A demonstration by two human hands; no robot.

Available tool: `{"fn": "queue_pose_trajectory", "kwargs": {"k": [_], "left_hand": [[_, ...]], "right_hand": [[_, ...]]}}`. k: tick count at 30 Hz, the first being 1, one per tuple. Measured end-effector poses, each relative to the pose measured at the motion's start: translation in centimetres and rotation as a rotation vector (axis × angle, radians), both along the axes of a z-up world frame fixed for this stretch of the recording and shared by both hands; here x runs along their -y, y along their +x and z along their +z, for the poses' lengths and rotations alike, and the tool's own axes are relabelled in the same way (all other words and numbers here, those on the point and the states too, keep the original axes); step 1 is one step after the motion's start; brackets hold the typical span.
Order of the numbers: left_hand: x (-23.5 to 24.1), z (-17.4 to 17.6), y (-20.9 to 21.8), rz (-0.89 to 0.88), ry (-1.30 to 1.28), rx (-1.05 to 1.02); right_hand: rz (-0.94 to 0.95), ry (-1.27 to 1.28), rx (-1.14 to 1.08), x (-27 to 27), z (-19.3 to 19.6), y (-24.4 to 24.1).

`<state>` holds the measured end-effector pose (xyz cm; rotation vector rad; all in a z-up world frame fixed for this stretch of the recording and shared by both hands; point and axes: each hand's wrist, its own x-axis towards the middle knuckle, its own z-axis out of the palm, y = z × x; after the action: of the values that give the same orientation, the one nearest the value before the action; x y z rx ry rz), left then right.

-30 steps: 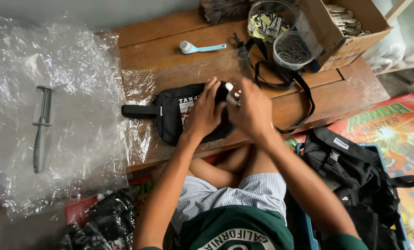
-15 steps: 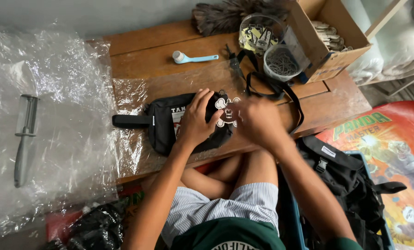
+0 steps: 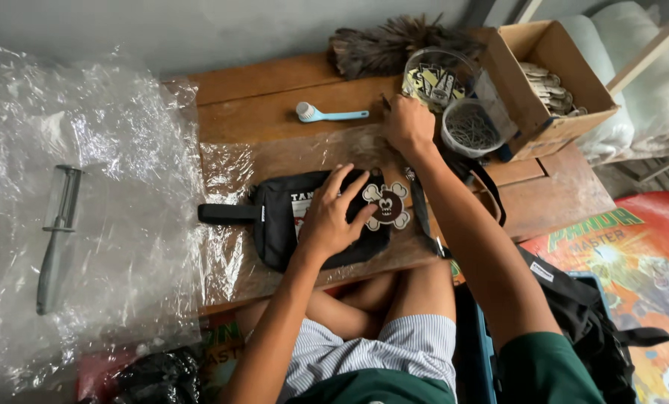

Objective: The person cleans a black bag with a brush, then attaches a cartoon character keychain to the bag's zipper pull. They use a small brush to clean the bag's surface and then fasten the keychain to the zipper.

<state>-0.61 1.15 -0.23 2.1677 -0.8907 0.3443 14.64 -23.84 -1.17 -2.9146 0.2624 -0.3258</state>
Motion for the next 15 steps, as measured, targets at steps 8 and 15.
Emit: {"fn": "queue_pose_trajectory", "kwargs": {"k": [8,15], "left_hand": [[0.2,0.0,0.1,-0.003,0.004,-0.012],[0.1,0.1,-0.2,0.001,0.054,0.005]], "right_hand": [[0.224,0.071,0.433,-1.9,6.8,-4.6],[0.560,0.356,0.607,-2.1,9.7,-13.5]]}}
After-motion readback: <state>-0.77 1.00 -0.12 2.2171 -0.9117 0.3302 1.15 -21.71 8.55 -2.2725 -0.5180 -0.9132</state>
